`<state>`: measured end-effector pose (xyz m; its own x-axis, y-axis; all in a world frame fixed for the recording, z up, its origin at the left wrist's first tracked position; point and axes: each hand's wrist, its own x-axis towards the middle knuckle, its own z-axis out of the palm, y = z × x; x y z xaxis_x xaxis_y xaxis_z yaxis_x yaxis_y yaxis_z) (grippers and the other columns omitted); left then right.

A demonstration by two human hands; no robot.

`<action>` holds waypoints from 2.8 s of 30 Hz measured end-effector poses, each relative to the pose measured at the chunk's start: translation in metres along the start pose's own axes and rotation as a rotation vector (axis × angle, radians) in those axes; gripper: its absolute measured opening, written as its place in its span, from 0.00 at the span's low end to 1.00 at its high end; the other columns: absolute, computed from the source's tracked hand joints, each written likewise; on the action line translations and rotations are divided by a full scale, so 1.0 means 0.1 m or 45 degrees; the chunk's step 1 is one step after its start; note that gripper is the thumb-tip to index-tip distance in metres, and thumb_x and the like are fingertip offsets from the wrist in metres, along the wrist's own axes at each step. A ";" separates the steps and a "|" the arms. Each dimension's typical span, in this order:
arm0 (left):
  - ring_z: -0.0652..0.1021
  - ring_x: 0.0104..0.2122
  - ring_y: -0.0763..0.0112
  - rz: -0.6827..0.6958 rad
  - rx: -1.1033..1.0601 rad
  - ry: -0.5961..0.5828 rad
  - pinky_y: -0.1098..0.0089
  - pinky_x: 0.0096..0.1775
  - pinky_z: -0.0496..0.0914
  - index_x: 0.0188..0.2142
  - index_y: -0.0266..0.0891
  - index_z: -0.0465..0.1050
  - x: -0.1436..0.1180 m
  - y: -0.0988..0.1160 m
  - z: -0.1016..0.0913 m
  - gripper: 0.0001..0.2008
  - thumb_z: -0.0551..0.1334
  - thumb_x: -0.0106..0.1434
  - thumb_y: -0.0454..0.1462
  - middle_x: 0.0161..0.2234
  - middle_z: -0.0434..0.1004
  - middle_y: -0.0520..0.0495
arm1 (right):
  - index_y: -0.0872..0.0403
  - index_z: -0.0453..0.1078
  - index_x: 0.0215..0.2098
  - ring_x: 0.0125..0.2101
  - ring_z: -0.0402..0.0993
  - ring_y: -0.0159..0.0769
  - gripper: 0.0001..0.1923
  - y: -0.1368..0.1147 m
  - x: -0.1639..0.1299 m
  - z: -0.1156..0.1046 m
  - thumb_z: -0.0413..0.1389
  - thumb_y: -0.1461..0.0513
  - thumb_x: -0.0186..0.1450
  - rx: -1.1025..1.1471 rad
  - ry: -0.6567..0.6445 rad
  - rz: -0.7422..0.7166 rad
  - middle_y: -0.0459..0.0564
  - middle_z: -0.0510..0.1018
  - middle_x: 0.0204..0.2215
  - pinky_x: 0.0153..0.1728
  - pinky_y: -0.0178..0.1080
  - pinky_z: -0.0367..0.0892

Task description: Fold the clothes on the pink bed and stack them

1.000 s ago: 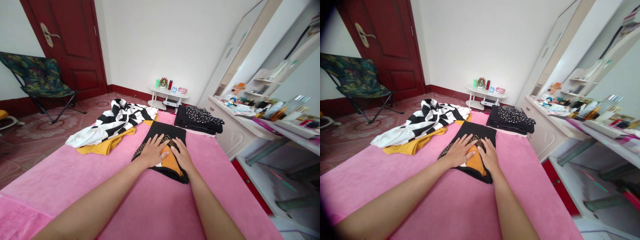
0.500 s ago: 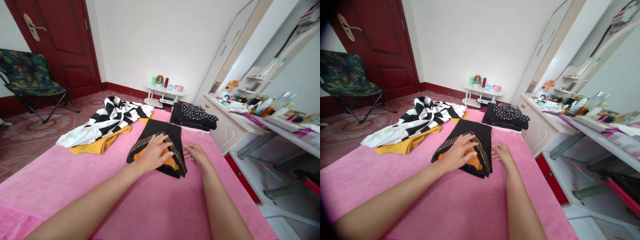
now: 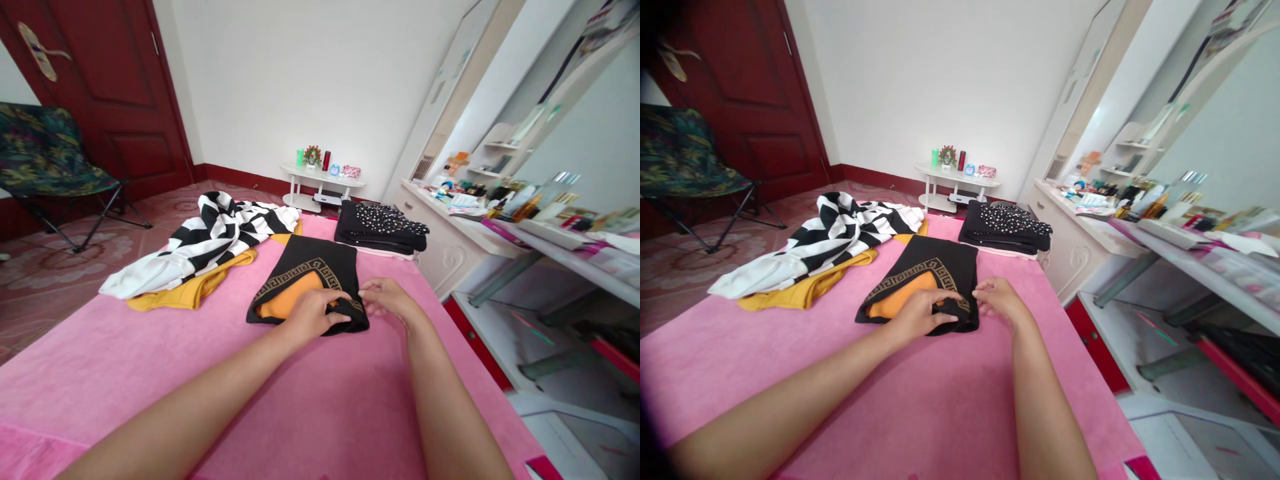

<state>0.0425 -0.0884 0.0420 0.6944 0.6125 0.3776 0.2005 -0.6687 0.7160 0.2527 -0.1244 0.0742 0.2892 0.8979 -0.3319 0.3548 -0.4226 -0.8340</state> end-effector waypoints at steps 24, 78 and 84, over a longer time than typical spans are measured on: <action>0.76 0.41 0.64 -0.001 -0.135 0.112 0.67 0.45 0.69 0.44 0.40 0.73 0.00 -0.05 -0.05 0.24 0.72 0.47 0.38 0.42 0.77 0.49 | 0.56 0.66 0.22 0.18 0.73 0.33 0.08 -0.14 -0.17 0.18 0.62 0.66 0.47 -0.252 -0.426 -0.190 0.43 0.73 0.15 0.18 0.30 0.64; 0.74 0.47 0.55 -0.674 0.647 0.323 0.62 0.46 0.67 0.55 0.38 0.63 -0.01 -0.83 -0.67 0.25 0.53 0.65 0.49 0.48 0.73 0.38 | 0.52 0.68 0.26 0.23 0.68 0.31 0.06 0.17 0.25 0.70 0.53 0.58 0.56 0.019 0.419 -0.580 0.44 0.73 0.22 0.25 0.33 0.63; 0.73 0.48 0.57 -0.671 0.651 0.323 0.64 0.47 0.66 0.54 0.38 0.63 -0.01 -0.83 -0.67 0.24 0.53 0.65 0.49 0.49 0.73 0.39 | 0.53 0.69 0.27 0.23 0.67 0.31 0.06 0.19 0.27 0.70 0.53 0.58 0.56 0.028 0.418 -0.588 0.44 0.73 0.22 0.25 0.32 0.62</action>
<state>-0.0207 -0.0052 0.0215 0.2516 0.9402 0.2298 0.7972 -0.3359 0.5017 0.2047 -0.0994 0.0187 0.3709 0.9021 0.2206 0.4922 0.0105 -0.8704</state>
